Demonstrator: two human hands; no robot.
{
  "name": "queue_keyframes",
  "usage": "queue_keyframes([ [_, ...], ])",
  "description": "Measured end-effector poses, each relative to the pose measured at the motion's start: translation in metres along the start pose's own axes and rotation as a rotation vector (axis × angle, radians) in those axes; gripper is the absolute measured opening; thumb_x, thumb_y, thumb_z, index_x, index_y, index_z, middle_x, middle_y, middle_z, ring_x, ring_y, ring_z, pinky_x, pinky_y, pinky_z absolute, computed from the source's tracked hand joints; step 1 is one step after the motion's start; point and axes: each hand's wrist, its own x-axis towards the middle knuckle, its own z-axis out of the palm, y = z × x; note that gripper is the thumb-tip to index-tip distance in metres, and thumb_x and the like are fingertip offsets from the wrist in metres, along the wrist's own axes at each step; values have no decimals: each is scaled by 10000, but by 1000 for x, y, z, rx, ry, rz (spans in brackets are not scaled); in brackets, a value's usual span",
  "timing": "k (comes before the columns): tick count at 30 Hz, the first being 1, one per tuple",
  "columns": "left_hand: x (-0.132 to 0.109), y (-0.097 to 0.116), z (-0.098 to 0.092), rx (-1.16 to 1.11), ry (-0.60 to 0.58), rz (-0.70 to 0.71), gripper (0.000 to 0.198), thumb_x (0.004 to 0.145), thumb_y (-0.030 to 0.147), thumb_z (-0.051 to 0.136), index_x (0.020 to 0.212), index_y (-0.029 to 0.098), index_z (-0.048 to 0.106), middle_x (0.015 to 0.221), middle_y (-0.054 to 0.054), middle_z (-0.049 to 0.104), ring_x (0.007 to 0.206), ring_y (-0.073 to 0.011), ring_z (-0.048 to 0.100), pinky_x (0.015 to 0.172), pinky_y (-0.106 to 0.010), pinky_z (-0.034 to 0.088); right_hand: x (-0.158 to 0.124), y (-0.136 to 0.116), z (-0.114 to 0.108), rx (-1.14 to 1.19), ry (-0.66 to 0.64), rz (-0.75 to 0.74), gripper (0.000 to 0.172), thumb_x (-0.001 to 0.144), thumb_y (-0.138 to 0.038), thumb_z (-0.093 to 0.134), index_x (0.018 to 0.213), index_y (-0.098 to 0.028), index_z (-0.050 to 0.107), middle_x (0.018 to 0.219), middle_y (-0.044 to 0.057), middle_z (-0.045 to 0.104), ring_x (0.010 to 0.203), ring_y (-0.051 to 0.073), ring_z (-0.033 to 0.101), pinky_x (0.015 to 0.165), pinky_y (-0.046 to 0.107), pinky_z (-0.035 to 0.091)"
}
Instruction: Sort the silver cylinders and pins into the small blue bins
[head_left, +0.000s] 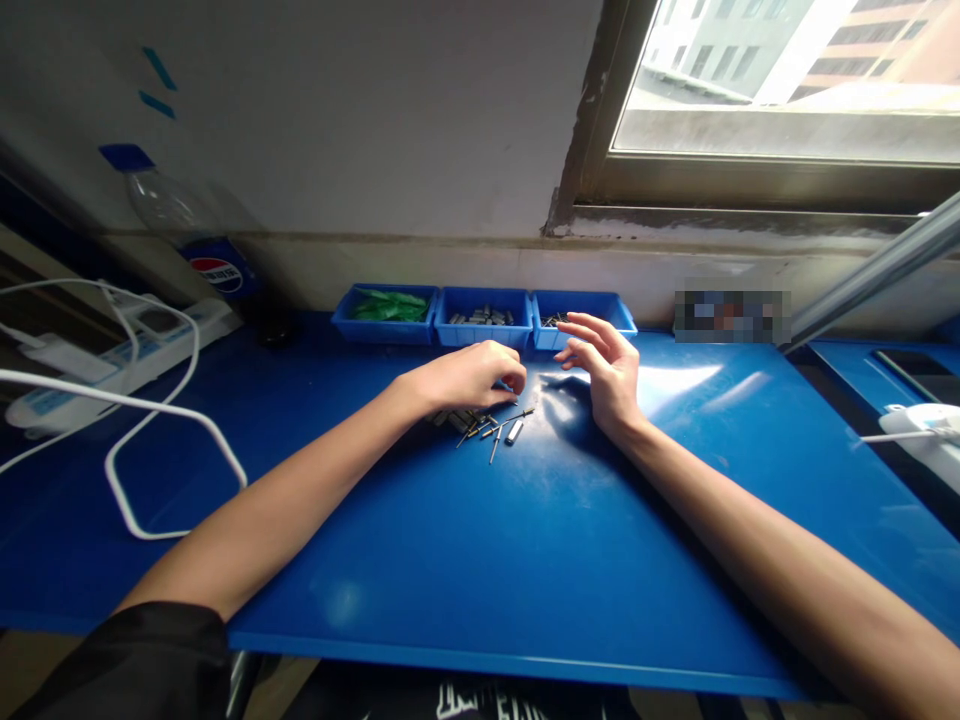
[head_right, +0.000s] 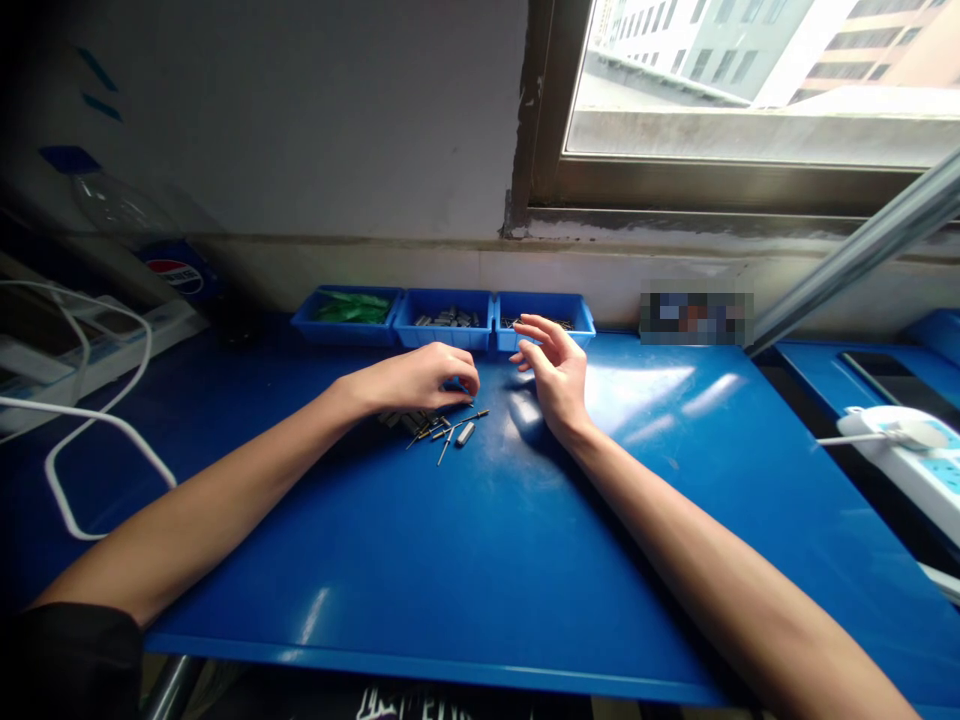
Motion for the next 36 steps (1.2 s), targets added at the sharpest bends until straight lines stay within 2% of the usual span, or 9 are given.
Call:
queue_keyframes([
  [5, 0, 1, 0, 43, -18, -4, 165, 866, 48, 652, 825, 162, 765, 844, -48, 708, 741, -150, 656, 686, -256, 475, 0, 0, 0, 14, -22, 17, 370, 878, -461, 717, 1196, -271, 701, 1172, 86, 772, 739, 202, 704, 688, 377, 585],
  [8, -2, 4, -6, 42, -35, 8, 175, 870, 62, 634, 879, 161, 778, 875, -60, 727, 808, -169, 679, 736, -260, 496, 0, -1, 0, 36, -17, 27, 348, 870, -428, 712, 1174, -258, 708, 1147, 85, 777, 714, 190, 688, 679, 365, 575],
  [11, -5, 6, -14, 30, -100, 9, 188, 824, 87, 683, 948, 172, 795, 935, -63, 751, 883, -187, 703, 805, -257, 521, 0, -2, 1, 28, -24, 37, 347, 870, -435, 694, 1169, -259, 703, 1128, 77, 780, 713, 184, 680, 683, 359, 575],
  [14, -7, 6, -18, 32, -147, 9, 233, 778, 90, 723, 979, 186, 796, 951, -54, 753, 878, -186, 704, 802, -246, 527, 0, -3, 2, 34, -31, 57, 341, 863, -431, 690, 1158, -262, 704, 1119, 69, 785, 707, 176, 673, 678, 351, 573],
  [21, -3, 2, -9, 82, -140, -16, 185, 792, 21, 655, 811, 175, 756, 862, -36, 725, 779, -153, 669, 737, -240, 484, 1, -4, 2, 103, -30, 90, 286, 834, -363, 714, 1096, -248, 733, 1071, 60, 795, 679, 161, 663, 651, 330, 552],
  [24, -1, 4, -4, 94, -95, -80, 207, 761, 5, 636, 830, 165, 747, 801, -27, 712, 744, -150, 647, 692, -241, 459, 1, -4, 3, 110, -26, 91, 277, 826, -361, 717, 1073, -239, 739, 1045, 55, 798, 667, 158, 660, 638, 322, 544],
  [27, 0, 5, -4, 46, -28, -112, 280, 739, 11, 626, 935, 151, 769, 781, -20, 707, 716, -142, 636, 660, -233, 450, 1, -3, 3, 122, -23, 91, 254, 824, -346, 720, 1049, -231, 748, 1022, 53, 798, 655, 154, 660, 631, 316, 534],
  [30, 2, 6, -8, -60, 94, -138, 347, 748, 34, 618, 1030, 139, 791, 834, -33, 740, 736, -141, 659, 681, -233, 480, 2, -2, 3, 128, -32, 97, 218, 826, -329, 715, 1019, -235, 756, 994, 46, 795, 650, 155, 658, 631, 317, 532],
  [36, 3, 2, -11, -247, 289, -230, 324, 758, 129, 654, 1027, 162, 831, 869, -42, 778, 747, -151, 691, 693, -243, 529, 2, 0, 2, 103, -80, 104, 186, 811, -333, 729, 973, -246, 759, 884, 17, 781, 631, 153, 633, 641, 323, 531],
])
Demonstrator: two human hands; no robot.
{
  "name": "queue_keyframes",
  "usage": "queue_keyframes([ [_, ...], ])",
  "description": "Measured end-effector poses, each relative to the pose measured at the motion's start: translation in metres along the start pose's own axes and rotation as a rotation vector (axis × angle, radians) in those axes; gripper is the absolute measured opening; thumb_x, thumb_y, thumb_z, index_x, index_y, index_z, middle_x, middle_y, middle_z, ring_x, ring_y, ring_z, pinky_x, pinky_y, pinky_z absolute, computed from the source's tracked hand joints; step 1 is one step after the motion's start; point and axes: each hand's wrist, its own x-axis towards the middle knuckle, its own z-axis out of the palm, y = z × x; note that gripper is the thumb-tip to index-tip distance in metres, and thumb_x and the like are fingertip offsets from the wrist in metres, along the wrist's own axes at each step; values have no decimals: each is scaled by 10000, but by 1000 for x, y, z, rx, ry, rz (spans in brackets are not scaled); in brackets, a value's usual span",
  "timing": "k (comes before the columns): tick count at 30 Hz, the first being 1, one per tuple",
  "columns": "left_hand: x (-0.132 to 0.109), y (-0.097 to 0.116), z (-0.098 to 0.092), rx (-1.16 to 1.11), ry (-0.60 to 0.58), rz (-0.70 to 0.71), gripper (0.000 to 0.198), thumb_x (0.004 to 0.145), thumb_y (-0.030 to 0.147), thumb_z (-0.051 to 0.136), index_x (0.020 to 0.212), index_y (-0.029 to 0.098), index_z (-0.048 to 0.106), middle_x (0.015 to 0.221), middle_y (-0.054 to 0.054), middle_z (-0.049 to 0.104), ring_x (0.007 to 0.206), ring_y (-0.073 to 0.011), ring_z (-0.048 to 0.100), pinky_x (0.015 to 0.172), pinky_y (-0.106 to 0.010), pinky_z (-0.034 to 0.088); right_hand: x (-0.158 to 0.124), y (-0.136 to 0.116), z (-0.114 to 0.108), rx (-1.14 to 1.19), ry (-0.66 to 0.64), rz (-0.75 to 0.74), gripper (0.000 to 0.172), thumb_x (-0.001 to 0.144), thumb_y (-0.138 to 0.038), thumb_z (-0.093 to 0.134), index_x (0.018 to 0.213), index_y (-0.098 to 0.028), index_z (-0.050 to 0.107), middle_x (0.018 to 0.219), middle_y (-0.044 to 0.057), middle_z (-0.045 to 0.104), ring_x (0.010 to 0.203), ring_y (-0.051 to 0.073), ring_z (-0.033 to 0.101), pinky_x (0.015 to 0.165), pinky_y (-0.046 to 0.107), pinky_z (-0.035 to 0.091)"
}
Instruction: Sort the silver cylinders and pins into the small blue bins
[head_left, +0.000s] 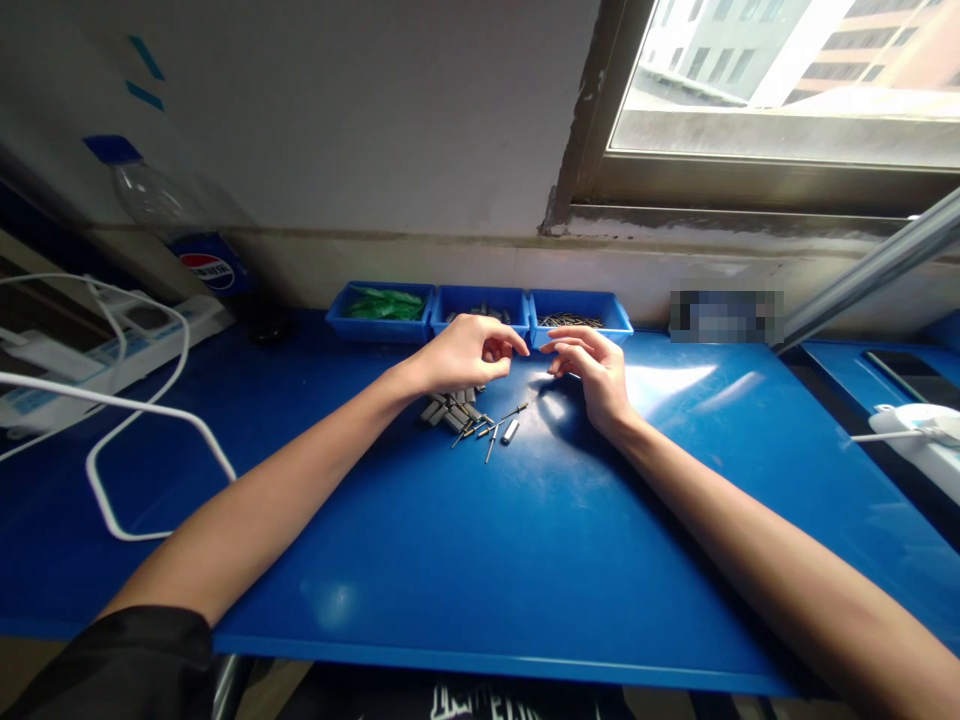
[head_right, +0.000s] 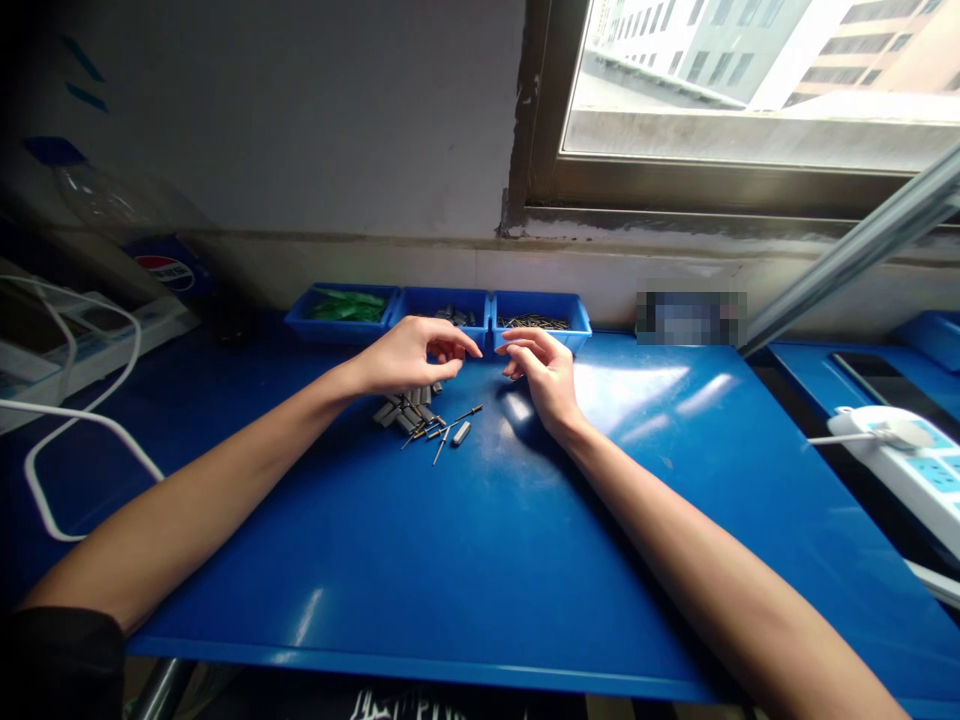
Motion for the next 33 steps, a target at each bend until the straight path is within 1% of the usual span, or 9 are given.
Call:
queue_keyframes([
  [5, 2, 0, 1, -150, 116, -114, 245, 767, 198, 697, 958, 136, 838, 883, -69, 807, 800, -188, 742, 752, -269, 580, -2, -5, 2, -36, -88, 7, 203, 816, -360, 754, 974, -233, 761, 794, 9, 766, 631, 162, 639, 664, 336, 542],
  [8, 3, 2, -1, -250, 196, -164, 206, 767, 227, 730, 909, 122, 836, 896, -85, 815, 852, -208, 759, 817, -294, 595, -5, -11, 5, -62, -176, 34, 270, 808, -416, 805, 1000, -235, 747, 831, 18, 781, 695, 186, 694, 715, 360, 578],
  [11, 3, 3, 0, -365, 244, -191, 199, 749, 238, 772, 891, 112, 830, 902, -96, 814, 861, -210, 762, 854, -316, 601, -8, -14, 7, -55, -219, 52, 327, 773, -436, 868, 1000, -242, 734, 870, 22, 796, 748, 199, 737, 766, 374, 604],
  [15, 2, 1, 4, -458, 232, -200, 217, 721, 245, 827, 888, 107, 826, 888, -103, 810, 845, -206, 759, 869, -340, 607, -7, -13, 7, 2, -219, 59, 348, 731, -429, 916, 965, -239, 744, 842, 20, 796, 722, 191, 741, 738, 356, 604],
  [19, 2, -3, 7, -441, 194, -182, 222, 723, 264, 850, 885, 114, 827, 895, -102, 812, 869, -213, 762, 901, -353, 602, -3, -9, 5, 23, -204, 65, 321, 713, -448, 924, 880, -221, 771, 827, 32, 792, 701, 184, 724, 710, 349, 592],
  [21, 2, -4, 8, -420, 177, -166, 223, 727, 268, 851, 889, 116, 826, 892, -97, 811, 876, -213, 763, 906, -347, 598, -2, -9, 4, 34, -196, 72, 326, 704, -444, 929, 889, -224, 777, 820, 25, 790, 700, 182, 719, 712, 348, 588],
  [24, 2, -6, 9, -409, 160, -148, 235, 733, 274, 847, 906, 118, 819, 881, -88, 805, 867, -210, 763, 881, -337, 599, -2, -10, 5, 59, -184, 88, 345, 682, -426, 945, 917, -238, 776, 796, 4, 780, 693, 177, 713, 708, 342, 580],
  [27, 1, -5, 11, -425, 153, -156, 283, 721, 275, 863, 943, 113, 796, 863, -80, 790, 842, -204, 762, 846, -330, 604, -2, -11, 5, 48, -180, 114, 348, 662, -434, 952, 898, -228, 799, 802, 19, 788, 683, 178, 706, 711, 353, 581],
  [33, 0, -5, 14, -360, 201, -163, 322, 716, 306, 880, 934, 121, 732, 838, -61, 750, 779, -172, 730, 780, -297, 596, 0, -9, 1, 20, -206, 130, 360, 681, -468, 926, 919, -213, 834, 815, 49, 808, 719, 205, 727, 771, 396, 603],
])
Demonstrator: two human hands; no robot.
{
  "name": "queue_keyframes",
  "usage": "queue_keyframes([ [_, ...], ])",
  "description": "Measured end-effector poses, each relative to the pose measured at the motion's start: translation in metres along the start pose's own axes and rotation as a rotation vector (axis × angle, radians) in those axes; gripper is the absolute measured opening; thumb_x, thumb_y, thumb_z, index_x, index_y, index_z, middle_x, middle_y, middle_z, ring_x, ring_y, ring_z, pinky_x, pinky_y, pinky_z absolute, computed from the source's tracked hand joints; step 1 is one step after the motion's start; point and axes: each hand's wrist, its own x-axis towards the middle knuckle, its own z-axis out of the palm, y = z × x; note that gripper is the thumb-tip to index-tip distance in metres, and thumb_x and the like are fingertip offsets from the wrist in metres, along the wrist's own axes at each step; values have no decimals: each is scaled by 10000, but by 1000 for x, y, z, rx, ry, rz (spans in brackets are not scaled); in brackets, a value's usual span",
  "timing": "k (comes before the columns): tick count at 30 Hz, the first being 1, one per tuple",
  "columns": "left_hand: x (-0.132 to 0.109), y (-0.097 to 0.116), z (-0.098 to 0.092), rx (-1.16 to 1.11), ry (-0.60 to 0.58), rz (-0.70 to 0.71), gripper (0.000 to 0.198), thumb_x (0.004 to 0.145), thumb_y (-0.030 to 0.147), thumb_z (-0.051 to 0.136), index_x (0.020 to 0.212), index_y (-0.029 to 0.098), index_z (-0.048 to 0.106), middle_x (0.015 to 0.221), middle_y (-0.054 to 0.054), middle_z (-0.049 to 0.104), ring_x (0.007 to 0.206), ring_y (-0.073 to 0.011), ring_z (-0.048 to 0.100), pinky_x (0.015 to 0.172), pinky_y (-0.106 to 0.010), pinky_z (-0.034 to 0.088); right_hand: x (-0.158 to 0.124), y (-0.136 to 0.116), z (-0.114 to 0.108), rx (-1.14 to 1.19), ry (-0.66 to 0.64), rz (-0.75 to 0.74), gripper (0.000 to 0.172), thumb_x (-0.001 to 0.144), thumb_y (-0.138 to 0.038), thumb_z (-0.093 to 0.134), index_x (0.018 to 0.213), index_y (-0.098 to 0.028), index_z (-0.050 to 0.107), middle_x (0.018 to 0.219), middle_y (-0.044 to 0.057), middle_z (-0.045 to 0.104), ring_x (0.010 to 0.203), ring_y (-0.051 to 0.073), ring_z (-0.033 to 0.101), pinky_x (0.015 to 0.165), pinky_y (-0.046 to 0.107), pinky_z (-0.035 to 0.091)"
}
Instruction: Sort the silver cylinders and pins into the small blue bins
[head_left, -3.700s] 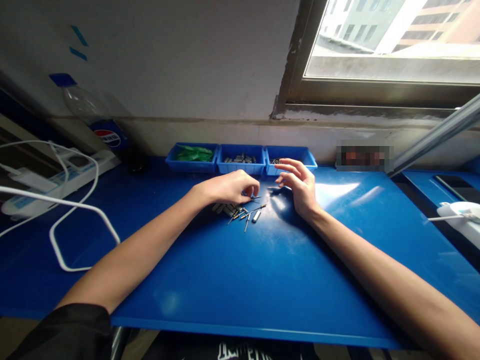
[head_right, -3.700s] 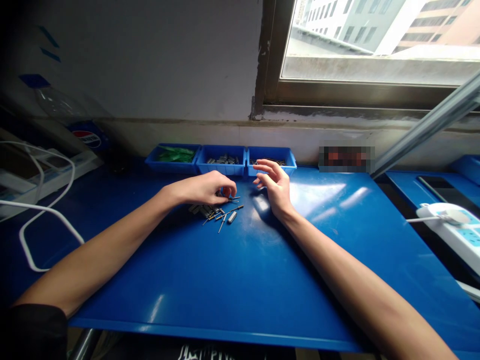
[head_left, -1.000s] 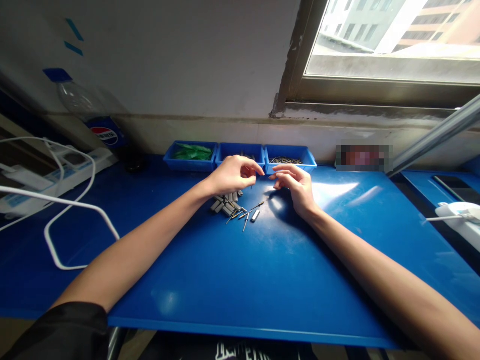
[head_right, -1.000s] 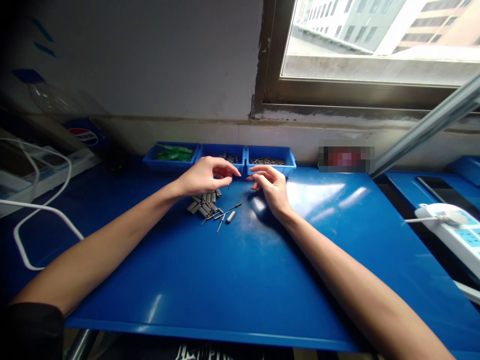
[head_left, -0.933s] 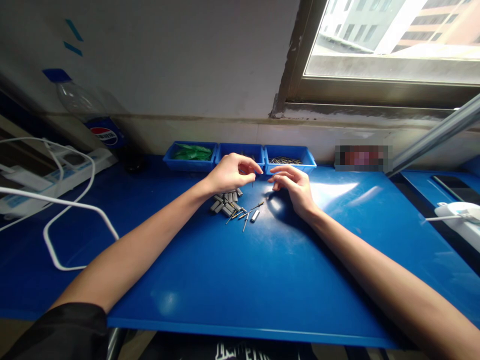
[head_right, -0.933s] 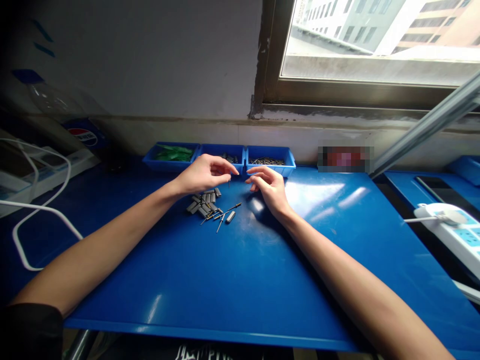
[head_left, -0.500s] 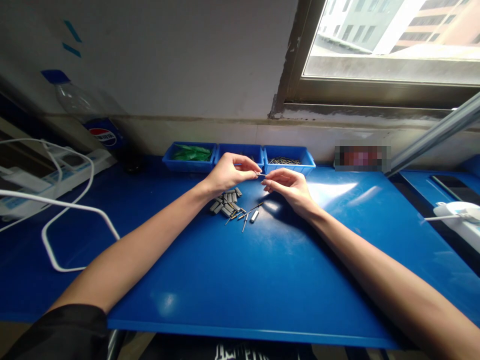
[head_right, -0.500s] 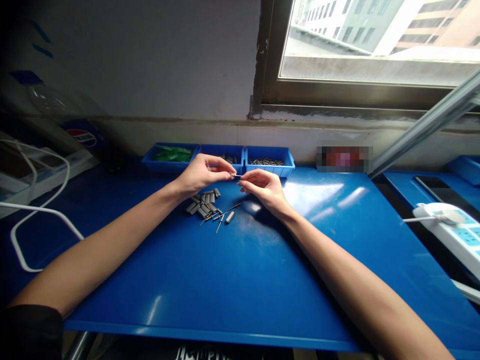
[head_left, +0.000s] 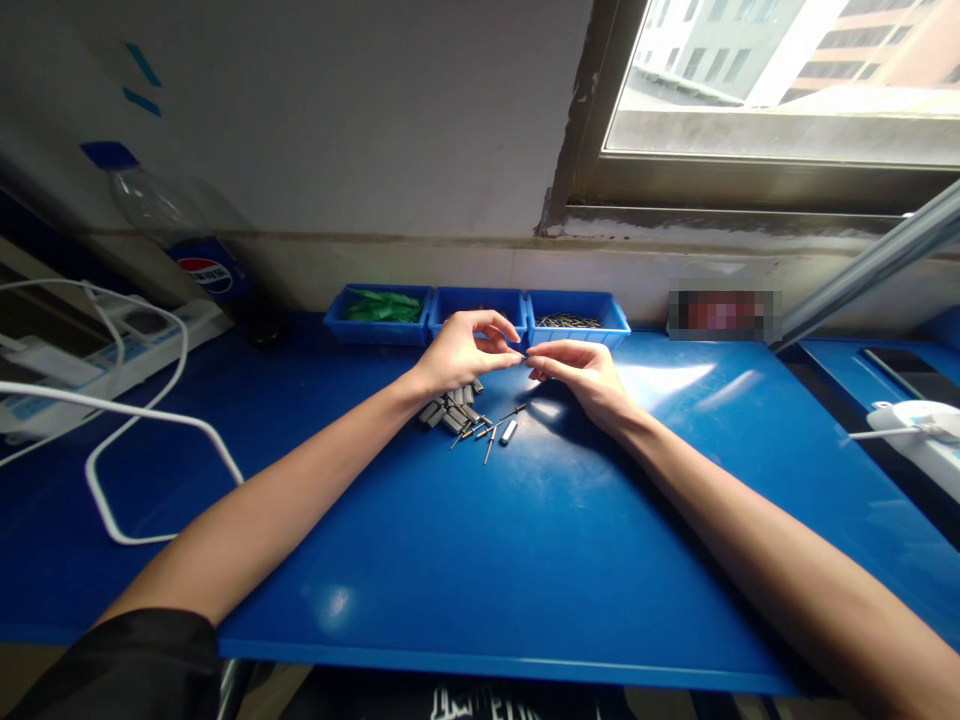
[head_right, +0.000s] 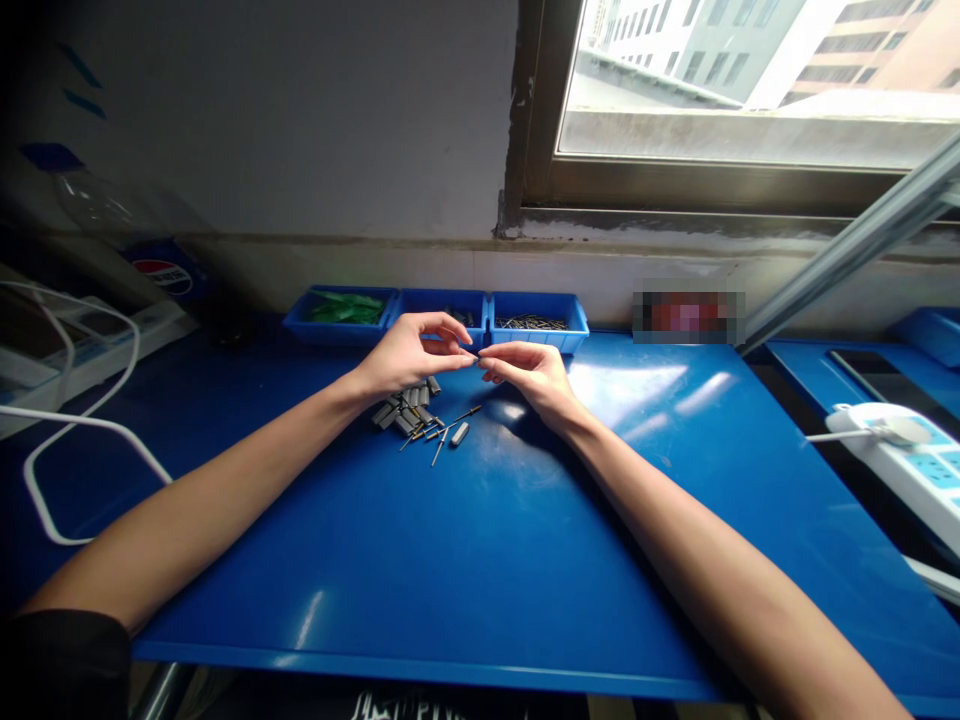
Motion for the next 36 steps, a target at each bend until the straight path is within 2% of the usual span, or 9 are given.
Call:
queue_keyframes([
  [4, 0, 2, -2, 267, 12, 42, 228, 780, 329, 817, 895, 146, 744, 852, -60, 760, 764, -171, 714, 726, -276, 567, 1, 5, -1, -27, 171, -78, 332, 730, -471, 899, 944, -227, 828, 883, 56, 819, 772, 233, 753, 819, 435, 619],
  [8, -4, 7, -2, 444, -276, 120, 217, 802, 348, 792, 902, 155, 785, 846, -59, 770, 765, -177, 705, 701, -266, 536, 2, 10, -2, -65, 375, -212, 424, 806, -517, 839, 1123, -244, 774, 1156, 97, 802, 950, 273, 777, 916, 481, 623],
  [11, -8, 7, 2, 520, -375, 151, 193, 776, 302, 798, 896, 152, 791, 820, -57, 763, 735, -172, 686, 665, -251, 506, 1, 12, -2, -92, 356, -235, 499, 840, -530, 809, 1245, -256, 707, 1283, 118, 755, 974, 268, 773, 888, 462, 626],
  [15, -11, 8, 7, 572, -399, 162, 99, 800, 196, 722, 866, 165, 788, 799, -43, 758, 702, -158, 667, 656, -240, 478, -1, 11, -1, -95, 322, -209, 456, 853, -531, 791, 1209, -264, 694, 1197, 102, 772, 852, 234, 758, 796, 419, 621],
  [18, -13, 14, 7, 592, -367, 189, 124, 867, 229, 677, 856, 167, 784, 810, -49, 757, 712, -158, 661, 675, -248, 470, -2, 9, 0, -69, 316, -198, 426, 845, -519, 798, 1168, -260, 699, 1132, 88, 782, 783, 211, 736, 757, 398, 607],
  [21, -14, 20, 7, 584, -473, 217, 146, 842, 304, 762, 888, 168, 787, 828, -50, 746, 733, -160, 658, 667, -241, 462, -2, 9, 0, -68, 297, -191, 412, 849, -518, 793, 1153, -256, 698, 1101, 80, 783, 758, 196, 720, 734, 378, 594],
  [24, -15, 21, 8, 585, -551, 228, 75, 831, 234, 770, 863, 168, 785, 807, -44, 734, 735, -155, 655, 674, -236, 460, -2, 10, 0, -85, 283, -178, 400, 856, -525, 779, 1139, -255, 696, 1087, 76, 783, 752, 192, 708, 721, 368, 587],
  [32, -16, 21, 12, 702, -510, 170, 173, 807, 101, 665, 891, 192, 785, 835, -39, 749, 740, -172, 675, 671, -251, 462, -2, 10, 0, -56, 267, -154, 329, 845, -475, 786, 1084, -260, 715, 1056, 61, 787, 729, 180, 687, 697, 351, 577],
  [36, -17, 25, 12, 796, -490, 124, 238, 800, 101, 647, 960, 208, 787, 876, -48, 756, 716, -183, 660, 604, -263, 414, -2, 9, 0, -55, 268, -142, 327, 837, -477, 780, 1073, -260, 721, 1055, 59, 788, 723, 176, 681, 686, 344, 578],
])
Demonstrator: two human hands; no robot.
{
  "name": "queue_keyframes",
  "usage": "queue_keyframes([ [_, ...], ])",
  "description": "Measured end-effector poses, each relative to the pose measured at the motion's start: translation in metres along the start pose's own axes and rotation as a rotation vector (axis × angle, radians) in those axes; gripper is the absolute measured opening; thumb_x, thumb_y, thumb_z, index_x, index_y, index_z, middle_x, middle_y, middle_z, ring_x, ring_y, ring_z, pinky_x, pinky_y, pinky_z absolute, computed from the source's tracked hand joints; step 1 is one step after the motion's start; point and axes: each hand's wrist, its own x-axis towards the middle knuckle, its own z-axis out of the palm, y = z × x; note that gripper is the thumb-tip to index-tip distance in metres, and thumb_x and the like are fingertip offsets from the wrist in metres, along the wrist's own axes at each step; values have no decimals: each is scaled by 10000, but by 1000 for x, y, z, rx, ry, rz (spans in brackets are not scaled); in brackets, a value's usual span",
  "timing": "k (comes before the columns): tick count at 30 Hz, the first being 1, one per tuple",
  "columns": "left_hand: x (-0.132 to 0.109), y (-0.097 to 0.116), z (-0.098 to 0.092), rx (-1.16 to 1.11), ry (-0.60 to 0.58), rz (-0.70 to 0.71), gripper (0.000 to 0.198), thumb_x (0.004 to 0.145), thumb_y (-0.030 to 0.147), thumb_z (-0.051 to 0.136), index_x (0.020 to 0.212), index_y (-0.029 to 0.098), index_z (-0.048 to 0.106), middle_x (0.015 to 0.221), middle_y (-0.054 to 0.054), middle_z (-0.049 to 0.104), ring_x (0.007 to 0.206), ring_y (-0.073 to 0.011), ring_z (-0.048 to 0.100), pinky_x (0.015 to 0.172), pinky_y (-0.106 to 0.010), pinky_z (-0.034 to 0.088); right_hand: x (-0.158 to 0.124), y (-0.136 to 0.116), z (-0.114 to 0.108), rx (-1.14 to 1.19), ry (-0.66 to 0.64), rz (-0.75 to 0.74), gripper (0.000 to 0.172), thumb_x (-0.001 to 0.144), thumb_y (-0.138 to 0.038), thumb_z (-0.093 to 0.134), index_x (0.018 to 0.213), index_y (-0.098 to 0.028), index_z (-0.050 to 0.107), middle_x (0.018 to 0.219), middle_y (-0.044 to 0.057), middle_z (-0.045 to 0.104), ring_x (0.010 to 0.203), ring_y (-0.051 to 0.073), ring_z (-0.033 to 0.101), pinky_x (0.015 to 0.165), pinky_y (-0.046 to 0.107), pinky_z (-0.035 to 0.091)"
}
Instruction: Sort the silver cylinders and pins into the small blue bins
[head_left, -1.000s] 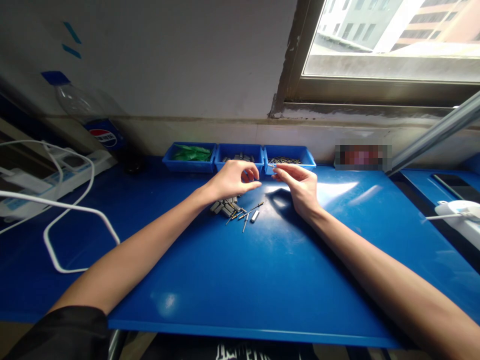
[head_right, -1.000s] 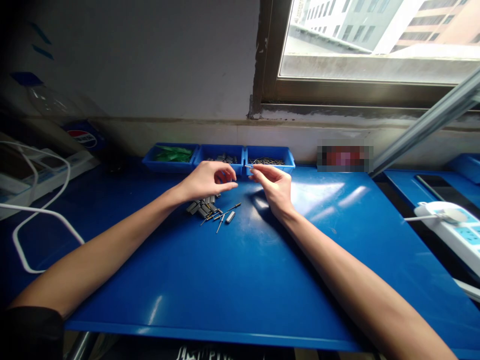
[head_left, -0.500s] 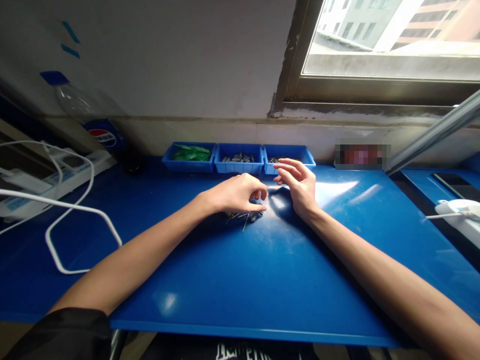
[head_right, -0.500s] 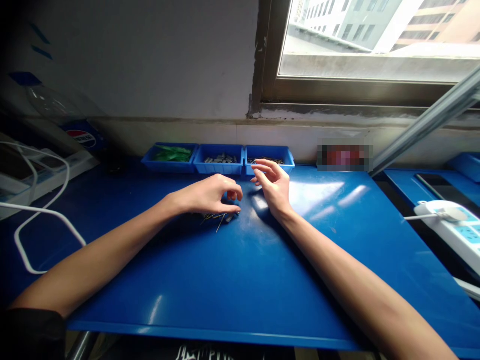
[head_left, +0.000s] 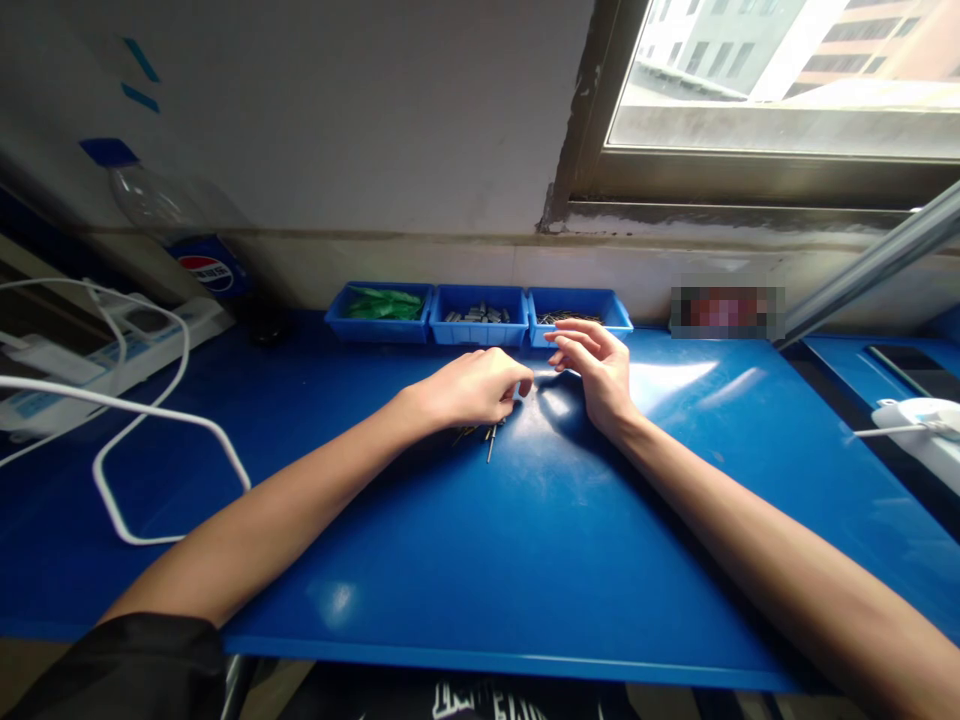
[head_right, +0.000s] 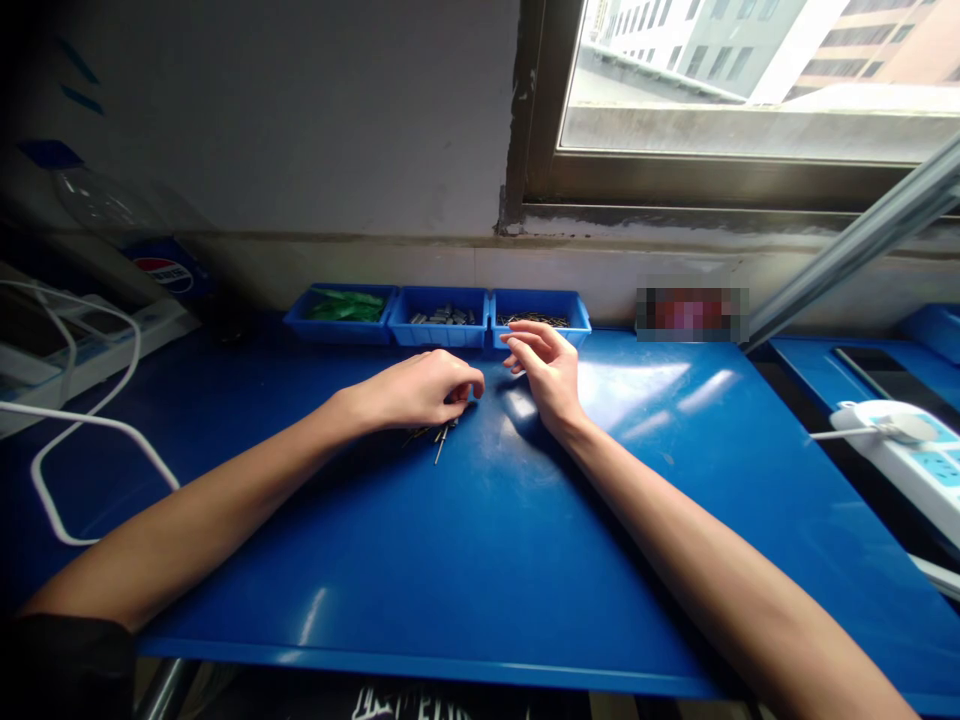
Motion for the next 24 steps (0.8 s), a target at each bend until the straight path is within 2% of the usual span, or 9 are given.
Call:
queue_keyframes([
  [6, 0, -3, -2, 51, -8, 19, 257, 861, 95, 589, 1029, 171, 768, 931, -81, 734, 751, -189, 640, 648, -272, 428, 0, -1, 0, 37, -6, 18, 280, 836, -419, 771, 1056, -250, 733, 1028, 54, 790, 697, 162, 666, 676, 330, 565],
  [12, 4, -16, 0, 26, 99, 88, 297, 870, 82, 587, 1064, 156, 799, 940, -90, 742, 829, -194, 662, 723, -273, 474, 2, 0, -1, 8, -11, 23, 297, 843, -451, 744, 1062, -251, 724, 1030, 57, 786, 694, 166, 666, 683, 340, 569],
  [16, 7, -25, 1, -107, 243, 89, 321, 825, 75, 617, 1053, 161, 826, 934, -80, 735, 787, -166, 667, 715, -265, 508, 2, 0, -1, -7, -19, 21, 290, 849, -468, 730, 1050, -259, 723, 1020, 53, 781, 692, 175, 669, 686, 351, 571],
  [20, 8, -24, -2, -227, 367, 51, 316, 783, 73, 641, 1000, 174, 848, 957, -75, 725, 752, -148, 674, 707, -269, 555, 2, 1, -1, -4, -30, 25, 274, 849, -460, 726, 1037, -261, 730, 1014, 53, 781, 689, 179, 665, 692, 357, 568],
  [24, 7, -18, -7, -471, 443, -5, 189, 787, 145, 703, 921, 155, 836, 995, -81, 754, 779, -157, 727, 758, -280, 613, 3, 2, -1, 56, -36, 34, 232, 837, -394, 738, 1018, -249, 749, 1000, 45, 786, 667, 164, 647, 671, 339, 552],
])
